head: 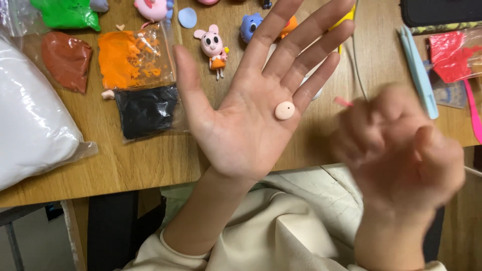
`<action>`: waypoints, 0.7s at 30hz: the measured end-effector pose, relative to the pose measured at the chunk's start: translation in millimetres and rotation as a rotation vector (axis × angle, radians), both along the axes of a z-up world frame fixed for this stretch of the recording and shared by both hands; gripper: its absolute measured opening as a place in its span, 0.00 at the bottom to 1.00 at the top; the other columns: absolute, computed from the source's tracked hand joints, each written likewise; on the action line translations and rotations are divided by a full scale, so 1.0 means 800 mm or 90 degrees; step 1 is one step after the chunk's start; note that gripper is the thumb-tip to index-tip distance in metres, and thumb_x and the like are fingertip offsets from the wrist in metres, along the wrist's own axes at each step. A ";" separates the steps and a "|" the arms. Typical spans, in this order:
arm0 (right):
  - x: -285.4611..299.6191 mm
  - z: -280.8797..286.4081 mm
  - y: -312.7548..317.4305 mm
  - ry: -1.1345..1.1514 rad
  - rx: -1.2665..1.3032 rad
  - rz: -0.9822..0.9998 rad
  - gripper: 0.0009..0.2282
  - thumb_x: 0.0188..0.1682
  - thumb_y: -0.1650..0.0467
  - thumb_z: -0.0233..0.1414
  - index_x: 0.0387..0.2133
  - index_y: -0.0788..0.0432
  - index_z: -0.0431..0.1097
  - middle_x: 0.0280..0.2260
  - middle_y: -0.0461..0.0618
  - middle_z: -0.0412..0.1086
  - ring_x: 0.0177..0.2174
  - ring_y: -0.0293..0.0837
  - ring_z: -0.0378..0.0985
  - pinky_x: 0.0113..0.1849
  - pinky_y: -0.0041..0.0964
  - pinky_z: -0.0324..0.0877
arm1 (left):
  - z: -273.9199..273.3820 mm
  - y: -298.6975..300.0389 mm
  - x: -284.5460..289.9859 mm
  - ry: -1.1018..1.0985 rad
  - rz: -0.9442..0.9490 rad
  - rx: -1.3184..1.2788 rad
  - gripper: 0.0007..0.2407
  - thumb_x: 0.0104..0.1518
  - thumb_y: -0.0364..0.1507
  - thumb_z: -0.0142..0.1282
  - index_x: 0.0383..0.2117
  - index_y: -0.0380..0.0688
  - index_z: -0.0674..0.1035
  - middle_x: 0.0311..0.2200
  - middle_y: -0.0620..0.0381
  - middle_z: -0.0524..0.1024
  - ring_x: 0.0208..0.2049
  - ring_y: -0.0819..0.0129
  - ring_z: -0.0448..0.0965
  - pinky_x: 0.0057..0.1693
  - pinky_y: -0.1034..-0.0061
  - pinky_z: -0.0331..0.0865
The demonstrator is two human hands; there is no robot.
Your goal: Creating and detailing miniature clay figures using hands and shaping tools
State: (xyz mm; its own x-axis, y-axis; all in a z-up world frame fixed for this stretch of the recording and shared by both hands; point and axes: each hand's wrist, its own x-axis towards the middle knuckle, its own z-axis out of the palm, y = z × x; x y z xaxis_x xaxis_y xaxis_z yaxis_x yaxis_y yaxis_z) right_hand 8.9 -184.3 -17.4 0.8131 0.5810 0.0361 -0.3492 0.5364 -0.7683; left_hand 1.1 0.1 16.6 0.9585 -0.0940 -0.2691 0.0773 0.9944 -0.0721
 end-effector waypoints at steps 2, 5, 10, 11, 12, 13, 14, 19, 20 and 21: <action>0.003 0.000 0.018 0.171 0.125 0.115 0.11 0.51 0.63 0.55 0.30 0.56 0.62 0.20 0.41 0.53 0.21 0.37 0.53 0.24 0.28 0.51 | 0.002 0.002 0.002 -0.013 -0.010 -0.019 0.43 0.47 0.57 0.21 0.67 0.35 0.50 0.68 0.26 0.45 0.68 0.40 0.45 0.69 0.58 0.41; 0.003 -0.014 0.035 0.371 0.305 0.279 0.15 0.47 0.58 0.52 0.19 0.52 0.59 0.13 0.38 0.49 0.15 0.36 0.46 0.18 0.29 0.45 | 0.001 0.003 0.003 -0.040 -0.025 -0.044 0.43 0.48 0.57 0.22 0.67 0.37 0.49 0.68 0.28 0.44 0.68 0.41 0.43 0.69 0.58 0.40; -0.001 -0.028 0.048 0.423 0.416 0.361 0.18 0.46 0.55 0.48 0.13 0.50 0.58 0.10 0.36 0.46 0.12 0.35 0.42 0.14 0.27 0.43 | 0.002 0.005 0.000 -0.068 -0.040 -0.041 0.42 0.49 0.56 0.23 0.67 0.37 0.50 0.69 0.28 0.43 0.68 0.43 0.44 0.68 0.60 0.41; -0.003 -0.029 0.050 0.429 0.454 0.377 0.19 0.46 0.55 0.47 0.12 0.50 0.58 0.09 0.36 0.46 0.11 0.34 0.41 0.13 0.25 0.41 | 0.003 0.005 -0.001 -0.073 -0.053 -0.004 0.42 0.47 0.55 0.23 0.67 0.36 0.50 0.69 0.29 0.45 0.67 0.44 0.46 0.68 0.61 0.43; -0.004 -0.029 0.050 0.434 0.492 0.392 0.20 0.46 0.55 0.46 0.10 0.50 0.58 0.08 0.36 0.46 0.10 0.33 0.40 0.13 0.24 0.40 | 0.005 0.005 -0.001 -0.078 -0.068 0.033 0.42 0.46 0.54 0.23 0.67 0.36 0.50 0.68 0.29 0.46 0.66 0.45 0.49 0.68 0.63 0.44; -0.006 -0.030 0.055 0.431 0.490 0.391 0.20 0.46 0.55 0.46 0.10 0.50 0.58 0.08 0.36 0.46 0.10 0.33 0.40 0.13 0.24 0.40 | 0.007 0.004 -0.001 -0.081 -0.069 0.031 0.42 0.46 0.54 0.23 0.67 0.36 0.50 0.68 0.29 0.46 0.66 0.45 0.49 0.68 0.63 0.44; -0.009 -0.030 0.058 0.415 0.569 0.434 0.21 0.48 0.54 0.45 0.09 0.50 0.55 0.07 0.35 0.46 0.09 0.33 0.41 0.13 0.25 0.40 | 0.008 0.004 -0.002 -0.083 -0.080 0.035 0.42 0.46 0.54 0.23 0.67 0.36 0.50 0.68 0.29 0.47 0.66 0.45 0.49 0.68 0.63 0.44; -0.010 -0.030 0.067 0.313 0.766 0.548 0.24 0.52 0.53 0.39 0.07 0.49 0.52 0.09 0.35 0.46 0.09 0.32 0.43 0.14 0.24 0.41 | 0.012 -0.006 -0.002 -0.093 -0.100 0.034 0.41 0.48 0.54 0.24 0.67 0.36 0.50 0.67 0.29 0.47 0.67 0.44 0.48 0.67 0.62 0.45; -0.008 -0.033 0.058 0.323 0.674 0.529 0.25 0.50 0.52 0.39 0.06 0.49 0.54 0.08 0.35 0.48 0.09 0.33 0.44 0.14 0.27 0.40 | 0.013 -0.006 -0.002 -0.082 -0.096 0.021 0.41 0.49 0.54 0.23 0.67 0.36 0.50 0.67 0.28 0.47 0.66 0.45 0.48 0.68 0.63 0.43; -0.007 -0.035 0.051 0.330 0.581 0.510 0.25 0.49 0.51 0.39 0.05 0.49 0.55 0.07 0.35 0.50 0.08 0.35 0.45 0.14 0.29 0.40 | 0.014 -0.006 -0.003 -0.071 -0.092 0.009 0.41 0.49 0.54 0.22 0.67 0.36 0.50 0.67 0.28 0.47 0.66 0.46 0.49 0.68 0.63 0.42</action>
